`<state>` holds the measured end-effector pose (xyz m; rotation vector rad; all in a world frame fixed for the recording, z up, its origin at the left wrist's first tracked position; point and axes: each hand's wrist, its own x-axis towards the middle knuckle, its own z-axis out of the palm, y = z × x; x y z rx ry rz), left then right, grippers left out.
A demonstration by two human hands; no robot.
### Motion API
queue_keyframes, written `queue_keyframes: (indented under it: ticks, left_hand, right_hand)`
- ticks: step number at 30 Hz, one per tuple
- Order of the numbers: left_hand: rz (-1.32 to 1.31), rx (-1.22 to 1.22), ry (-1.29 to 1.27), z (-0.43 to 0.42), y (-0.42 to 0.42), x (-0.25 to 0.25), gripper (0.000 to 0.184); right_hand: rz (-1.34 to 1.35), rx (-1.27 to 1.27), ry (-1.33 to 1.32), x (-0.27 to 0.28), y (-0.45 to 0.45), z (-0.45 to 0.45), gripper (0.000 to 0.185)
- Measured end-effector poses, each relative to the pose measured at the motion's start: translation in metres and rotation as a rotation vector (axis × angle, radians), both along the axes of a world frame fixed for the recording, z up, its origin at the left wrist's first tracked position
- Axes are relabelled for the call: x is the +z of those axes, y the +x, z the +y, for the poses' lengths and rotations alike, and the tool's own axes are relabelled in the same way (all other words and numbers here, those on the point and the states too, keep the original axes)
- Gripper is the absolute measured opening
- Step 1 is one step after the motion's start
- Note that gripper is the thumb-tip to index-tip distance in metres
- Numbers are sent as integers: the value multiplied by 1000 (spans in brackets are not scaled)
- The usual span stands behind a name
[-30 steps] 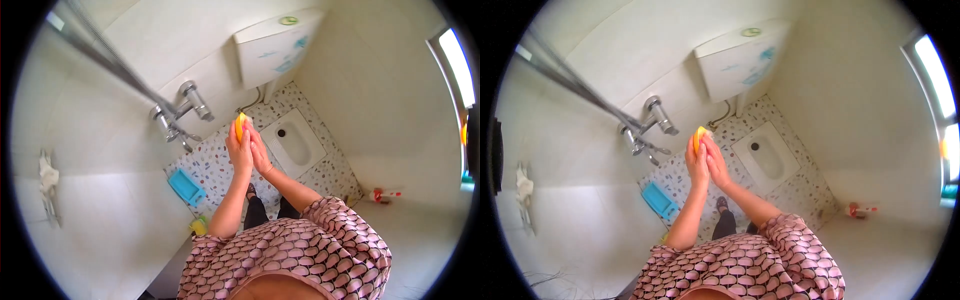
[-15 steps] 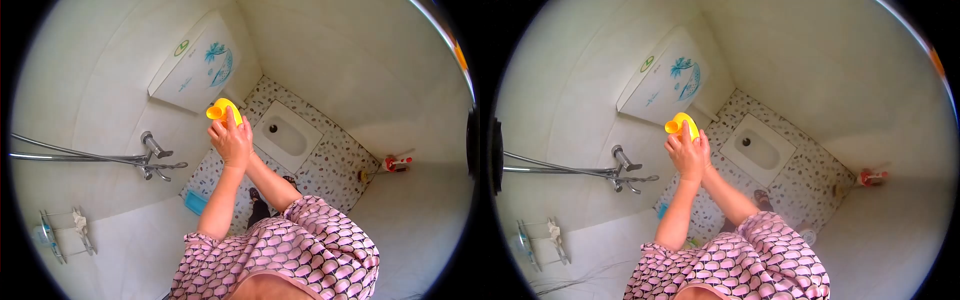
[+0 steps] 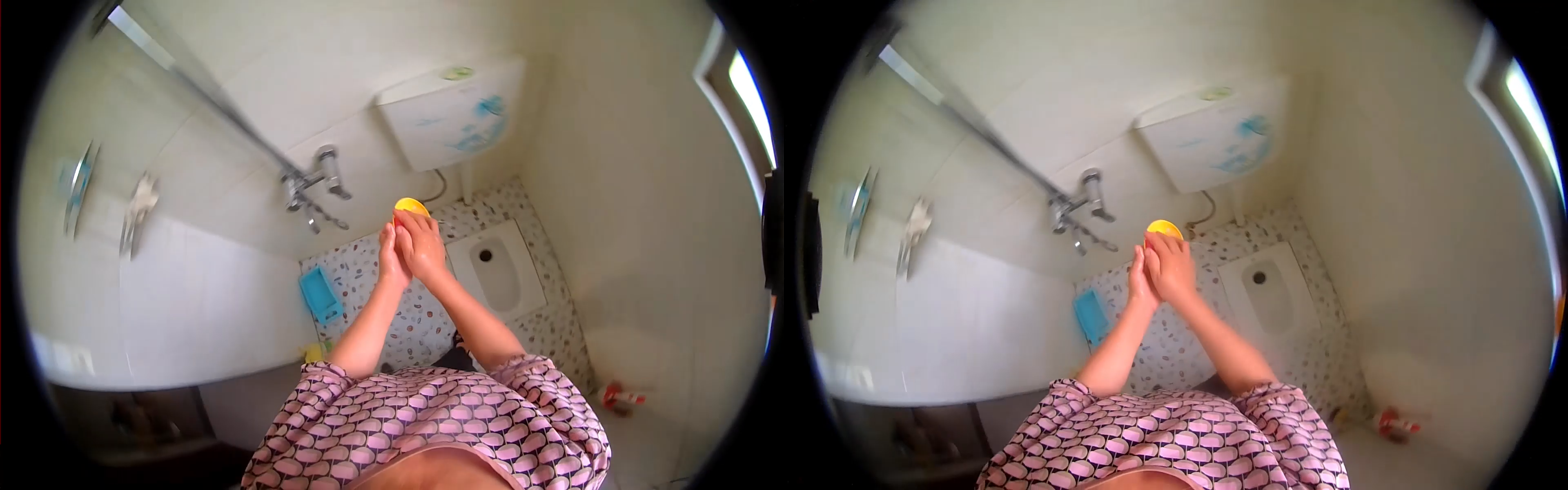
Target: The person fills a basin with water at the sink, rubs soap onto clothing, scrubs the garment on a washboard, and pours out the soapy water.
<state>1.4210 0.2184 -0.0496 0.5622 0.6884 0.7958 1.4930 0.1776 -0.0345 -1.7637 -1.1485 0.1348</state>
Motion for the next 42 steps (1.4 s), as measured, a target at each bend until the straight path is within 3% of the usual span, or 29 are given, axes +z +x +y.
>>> queue_keyframes:
  ticks: [3, 6, 7, 10, 12, 14, 15, 18, 20, 22, 23, 28, 30, 34, 37, 40, 42]
  left_hand:
    - [-365, -31, -214, -1, -63, 16, 56]
    - [-293, -11, -131, -1, -144, 14, 57]
    - [-144, 51, -181, -5, -175, 18, 54]
    - [-295, 36, -23, -16, -261, -3, 57]
    - [-239, 157, -101, -23, -319, -6, 54]
    - [-374, 88, -321, -32, -370, 8, 52]
    - [-319, 144, -314, -38, -392, 19, 53]
    - [-432, 85, -210, -43, -459, 25, 54]
    - [-437, 128, -183, -49, -493, 35, 54]
    - [-430, 163, -172, -64, -526, 41, 55]
    - [-392, 211, -168, -72, -537, 42, 54]
    - [-339, 443, -138, -88, -582, 32, 54]
    - [-345, 396, -36, -84, -593, 26, 52]
    - [-330, 647, -140, -95, -599, 30, 54]
    - [-381, 723, -57, -97, -615, 33, 51]
    - [-339, 720, -89, -93, -616, 41, 49]
    - [-13, 811, -17, -77, -619, 55, 47]
  right_hand:
    - [-149, 137, -113, 30, -60, 3, 37]
    - [-301, 311, -122, 34, -130, 1, 44]
    - [-310, 384, -141, 32, -156, -3, 46]
    - [-276, 550, -218, 20, -227, -17, 49]
    - [-64, 668, 14, 14, -248, -15, 51]
    - [437, 697, -198, 46, -248, -17, 45]
    - [599, 689, -320, 89, -244, -22, 45]
    - [922, 845, -124, 147, -224, -34, 37]
    - [1451, 1191, 134, 124, -192, -29, 31]
    - [1579, 1171, 66, 92, -188, -26, 24]
    - [1577, 1194, 44, 79, -201, -20, 24]
    - [214, 709, -887, 4, -300, 23, 45]
    - [663, 898, -669, -6, -372, 33, 47]
    - [-72, 1299, -30, 53, -492, 36, 46]
    - [56, 1499, 51, 73, -540, 29, 39]
    - [128, 1541, 11, 69, -545, 29, 40]
    - [73, 1491, -18, 59, -549, 27, 48]
